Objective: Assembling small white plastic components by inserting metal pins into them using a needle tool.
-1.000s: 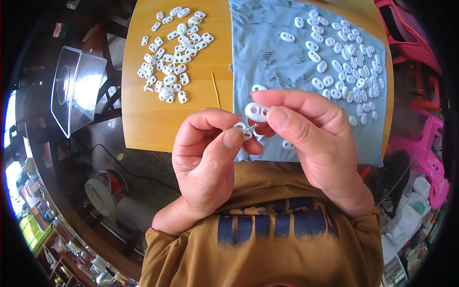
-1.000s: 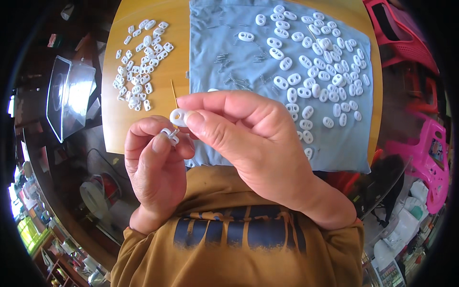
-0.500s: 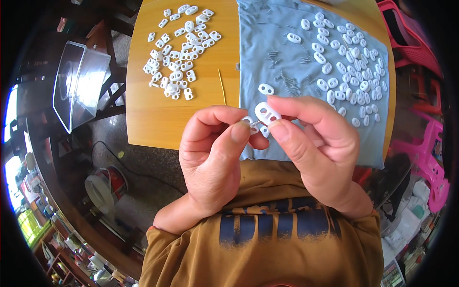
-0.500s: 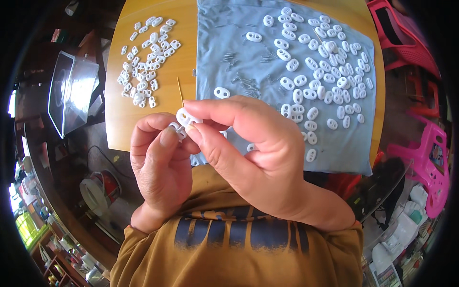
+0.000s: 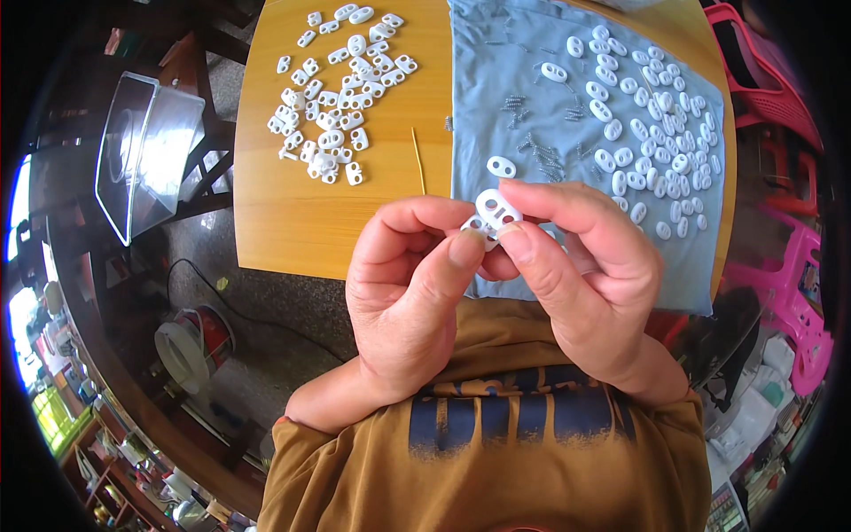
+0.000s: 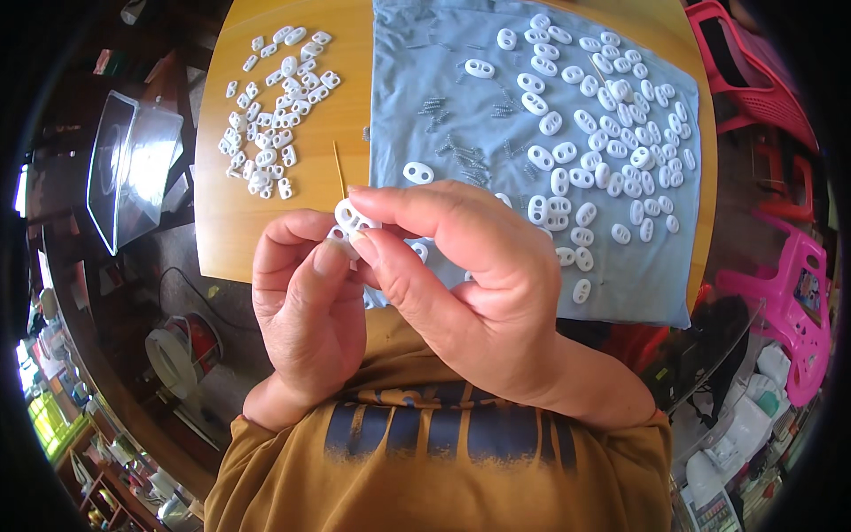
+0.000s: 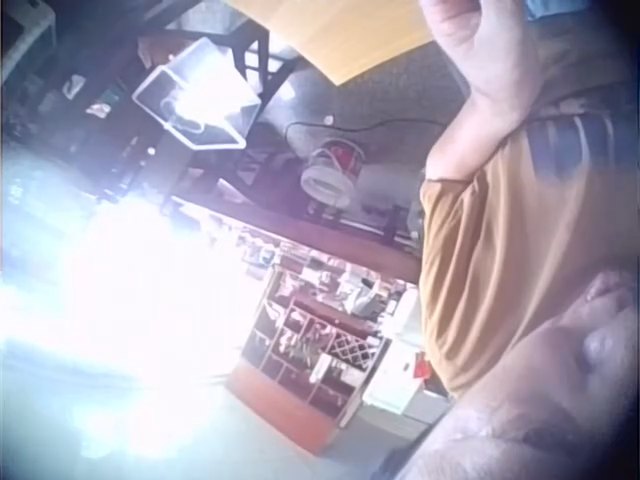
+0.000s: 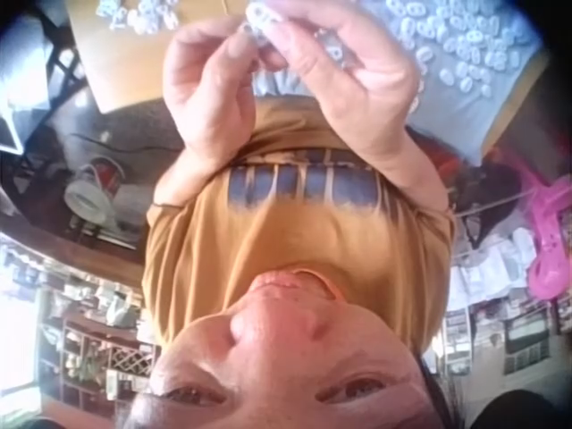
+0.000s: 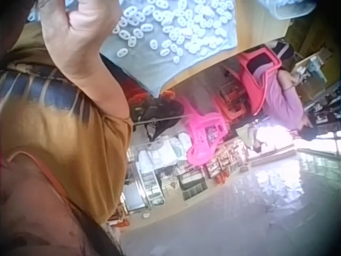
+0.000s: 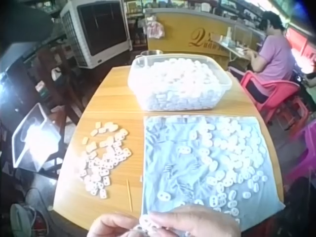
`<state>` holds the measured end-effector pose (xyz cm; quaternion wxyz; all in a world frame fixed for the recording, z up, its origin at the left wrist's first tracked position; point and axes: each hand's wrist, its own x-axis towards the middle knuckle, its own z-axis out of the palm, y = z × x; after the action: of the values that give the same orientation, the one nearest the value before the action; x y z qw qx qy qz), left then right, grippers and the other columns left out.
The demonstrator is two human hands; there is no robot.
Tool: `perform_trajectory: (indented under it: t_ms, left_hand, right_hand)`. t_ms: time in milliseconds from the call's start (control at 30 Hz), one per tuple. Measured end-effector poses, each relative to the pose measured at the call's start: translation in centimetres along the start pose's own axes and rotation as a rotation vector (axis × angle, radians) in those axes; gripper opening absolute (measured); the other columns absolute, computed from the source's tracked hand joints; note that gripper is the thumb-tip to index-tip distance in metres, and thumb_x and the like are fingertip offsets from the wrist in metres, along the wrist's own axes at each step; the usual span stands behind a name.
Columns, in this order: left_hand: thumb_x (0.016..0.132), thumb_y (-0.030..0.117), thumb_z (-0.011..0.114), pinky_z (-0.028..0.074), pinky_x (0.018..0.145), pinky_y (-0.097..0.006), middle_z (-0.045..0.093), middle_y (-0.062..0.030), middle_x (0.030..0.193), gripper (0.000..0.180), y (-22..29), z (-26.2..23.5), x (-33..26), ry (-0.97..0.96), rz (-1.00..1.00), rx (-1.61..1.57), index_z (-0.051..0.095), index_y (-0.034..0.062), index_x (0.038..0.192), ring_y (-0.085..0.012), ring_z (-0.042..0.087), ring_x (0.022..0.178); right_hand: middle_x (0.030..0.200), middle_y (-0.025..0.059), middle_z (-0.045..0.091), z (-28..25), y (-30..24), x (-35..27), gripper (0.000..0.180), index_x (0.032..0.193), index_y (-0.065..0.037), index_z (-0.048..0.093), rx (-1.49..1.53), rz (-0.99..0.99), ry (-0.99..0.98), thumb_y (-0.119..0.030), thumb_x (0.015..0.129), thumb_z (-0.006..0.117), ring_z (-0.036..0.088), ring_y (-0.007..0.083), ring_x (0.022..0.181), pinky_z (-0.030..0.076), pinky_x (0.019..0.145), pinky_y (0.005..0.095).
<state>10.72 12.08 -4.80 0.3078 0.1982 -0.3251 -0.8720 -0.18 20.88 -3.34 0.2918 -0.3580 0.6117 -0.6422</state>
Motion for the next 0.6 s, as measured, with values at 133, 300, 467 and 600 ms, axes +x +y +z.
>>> perform_trajectory:
  t_ms: [133, 300, 467, 600]
  left_hand:
    - [0.088, 0.001, 0.056, 0.052, 0.073, -0.029, 0.062, -0.0129, 0.093, 0.017, -0.1, 0.1, 0.0, 0.017, -0.003, 0.008, 0.051, -0.0024, 0.104, -0.0172, 0.062, 0.078]
    - [0.088, 0.001, 0.056, 0.052, 0.074, -0.029, 0.061, -0.0104, 0.093, 0.021, -0.2, -0.2, -0.2, -0.014, -0.008, 0.018, 0.050, -0.0029, 0.108, -0.0156, 0.061, 0.081]
    - [0.088, 0.000, 0.055, 0.051, 0.077, -0.028, 0.060, -0.0085, 0.095, 0.025, -0.2, -0.1, -0.4, -0.027, -0.015, 0.017, 0.049, -0.0031, 0.112, -0.0135, 0.059, 0.085]
    - [0.088, -0.002, 0.055, 0.048, 0.081, -0.025, 0.058, -0.0060, 0.098, 0.032, -0.2, -0.3, -0.5, -0.060, 0.002, 0.067, 0.049, -0.0037, 0.119, -0.0106, 0.056, 0.090]
  right_hand:
    - [0.097, 0.0115, 0.059, -0.2, 0.1, -0.1, 0.024, 0.110, 0.005, 0.056, -0.067, -0.026, -0.018, 0.004, 0.086, 0.054, 0.059, 0.0119, 0.079, 0.051, 0.068, 0.0223]
    - [0.090, 0.0112, 0.061, -0.9, 0.9, 0.9, 0.025, 0.108, 0.004, 0.058, -0.393, -0.462, -0.076, 0.005, 0.083, 0.057, 0.059, 0.0171, 0.075, 0.048, 0.068, 0.0260]
    - [0.088, 0.0115, 0.063, -1.0, 0.7, 0.7, 0.027, 0.108, 0.004, 0.058, -0.344, -0.406, -0.070, 0.005, 0.080, 0.059, 0.059, 0.0197, 0.077, 0.047, 0.070, 0.0280]
    - [0.090, 0.0124, 0.062, -1.1, 0.6, 0.6, 0.030, 0.109, 0.004, 0.058, -0.290, -0.384, -0.097, 0.005, 0.079, 0.060, 0.059, 0.0196, 0.079, 0.046, 0.071, 0.0277]
